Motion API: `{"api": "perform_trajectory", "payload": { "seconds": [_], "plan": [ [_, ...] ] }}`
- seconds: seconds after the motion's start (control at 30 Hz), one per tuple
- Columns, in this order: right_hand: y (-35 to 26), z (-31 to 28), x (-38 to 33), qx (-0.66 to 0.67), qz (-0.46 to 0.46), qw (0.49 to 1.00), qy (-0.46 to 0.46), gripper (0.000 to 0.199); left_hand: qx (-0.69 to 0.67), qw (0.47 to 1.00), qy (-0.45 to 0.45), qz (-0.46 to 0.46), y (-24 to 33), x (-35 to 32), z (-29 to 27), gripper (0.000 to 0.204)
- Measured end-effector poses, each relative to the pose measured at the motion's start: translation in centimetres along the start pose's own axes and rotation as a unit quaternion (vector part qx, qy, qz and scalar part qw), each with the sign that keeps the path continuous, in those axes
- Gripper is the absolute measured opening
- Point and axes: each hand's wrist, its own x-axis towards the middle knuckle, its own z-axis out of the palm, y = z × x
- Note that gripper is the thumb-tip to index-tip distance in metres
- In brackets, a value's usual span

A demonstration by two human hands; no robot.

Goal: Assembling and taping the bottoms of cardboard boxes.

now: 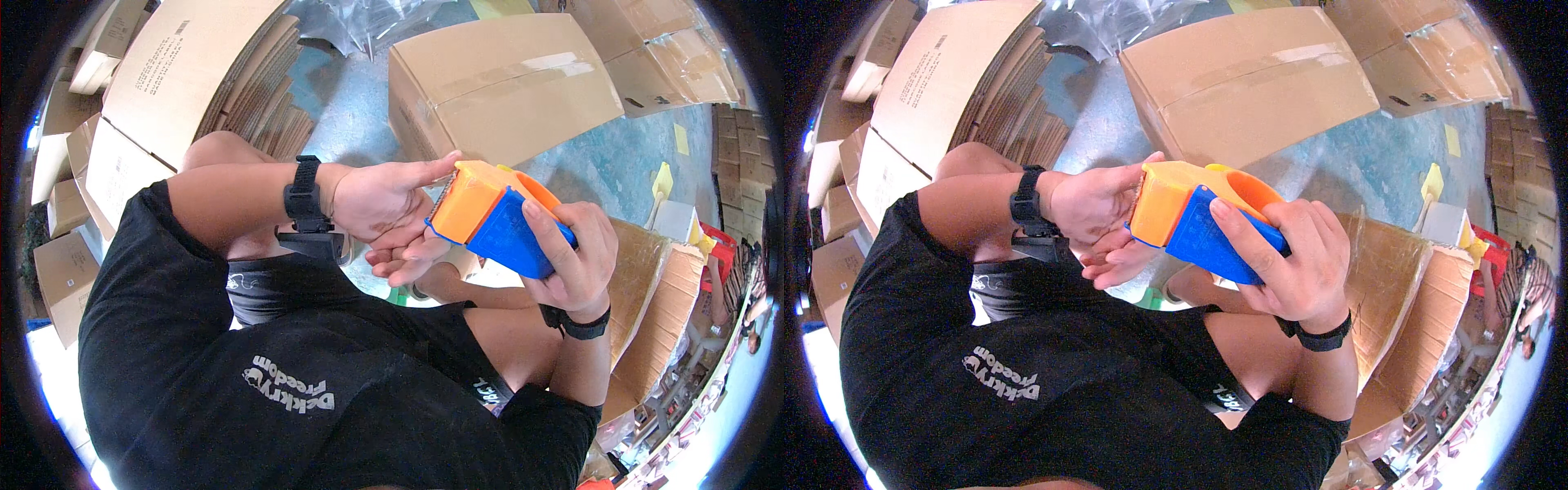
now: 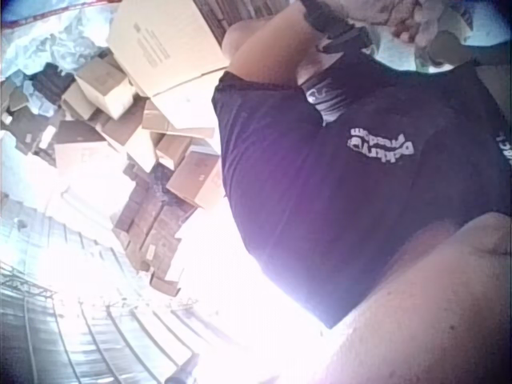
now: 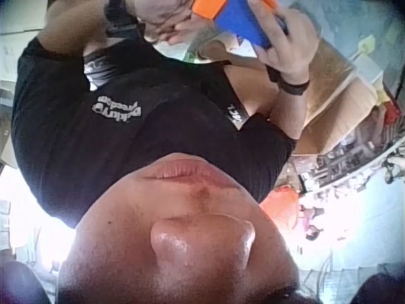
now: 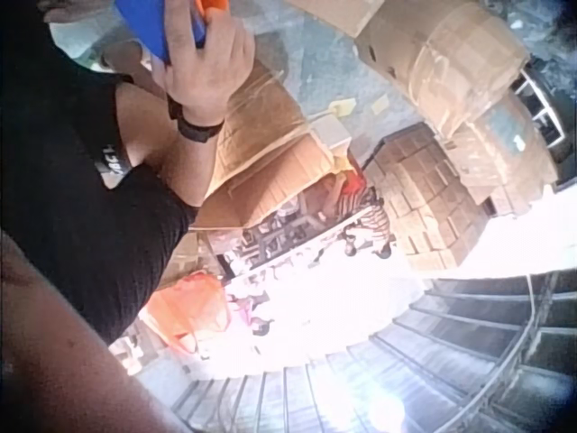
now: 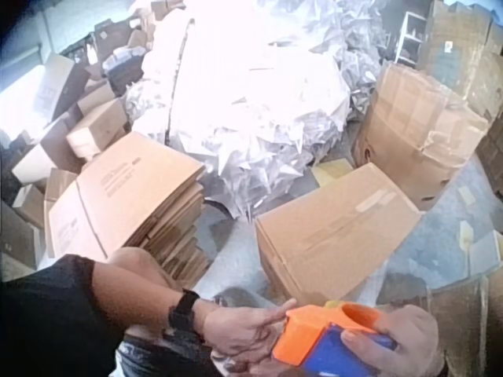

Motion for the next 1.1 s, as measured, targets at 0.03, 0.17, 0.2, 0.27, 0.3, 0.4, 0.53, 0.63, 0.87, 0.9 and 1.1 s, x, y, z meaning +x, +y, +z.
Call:
{"api": "perform_trajectory", "payload": {
  "seconds": [0.03, 0.17, 0.2, 0.27, 0.3, 0.4, 0.53, 0.63, 0.87, 0.9, 1.1],
  "plan": [
    [-0.1, -0.1, 0.1, 0.0, 0.0, 1.0, -0.001, 0.064, 0.02, 1.0, 0.018, 0.011, -0.2, 0.0, -0.3, 0.108],
    [-0.2, -0.3, 0.2, -0.006, -0.009, 1.0, -0.01, 0.063, -0.014, 0.999, 0.043, 0.01, -0.5, -0.1, -0.4, 0.108],
    [-0.2, -0.2, 0.1, -0.008, -0.015, 1.0, -0.016, 0.061, -0.01, 0.999, 0.05, 0.004, -0.2, -0.2, -0.1, 0.109],
    [-0.2, -0.1, 0.0, -0.014, -0.015, 1.0, -0.013, 0.06, -0.007, 0.998, 0.058, 0.001, 0.0, -0.2, 0.2, 0.109],
    [-0.3, 0.0, 0.0, -0.02, -0.015, 1.0, -0.01, 0.058, -0.021, 0.997, 0.07, 0.001, 0.2, 0.0, 0.3, 0.11],
    [-0.4, 0.2, -0.3, -0.025, -0.018, 1.0, 0.0, 0.058, -0.031, 0.996, 0.086, -0.004, 0.3, -0.2, 0.1, 0.11],
    [-0.6, -0.5, 0.0, -0.026, -0.012, 0.999, -0.045, 0.057, -0.034, 0.994, 0.103, -0.009, 0.3, -0.2, 0.1, 0.111],
    [-0.8, -0.3, 0.2, -0.033, -0.028, 0.999, -0.024, 0.054, -0.028, 0.996, 0.084, -0.003, 0.3, -0.3, -0.1, 0.112],
    [-0.9, -0.5, 0.1, -0.048, -0.037, 0.998, -0.026, 0.052, 0.005, 0.993, 0.115, -0.001, 0.6, -0.2, 0.5, 0.108],
    [-1.0, -0.4, 0.1, -0.05, -0.039, 0.998, -0.025, 0.052, -0.001, 0.993, 0.122, -0.005, 0.7, -0.2, 0.8, 0.108],
    [-1.4, -0.7, 0.4, -0.051, -0.039, 0.997, -0.039, 0.051, 0.009, 0.991, 0.131, -0.005, 0.9, -0.3, 0.9, 0.107]
  ]
}}
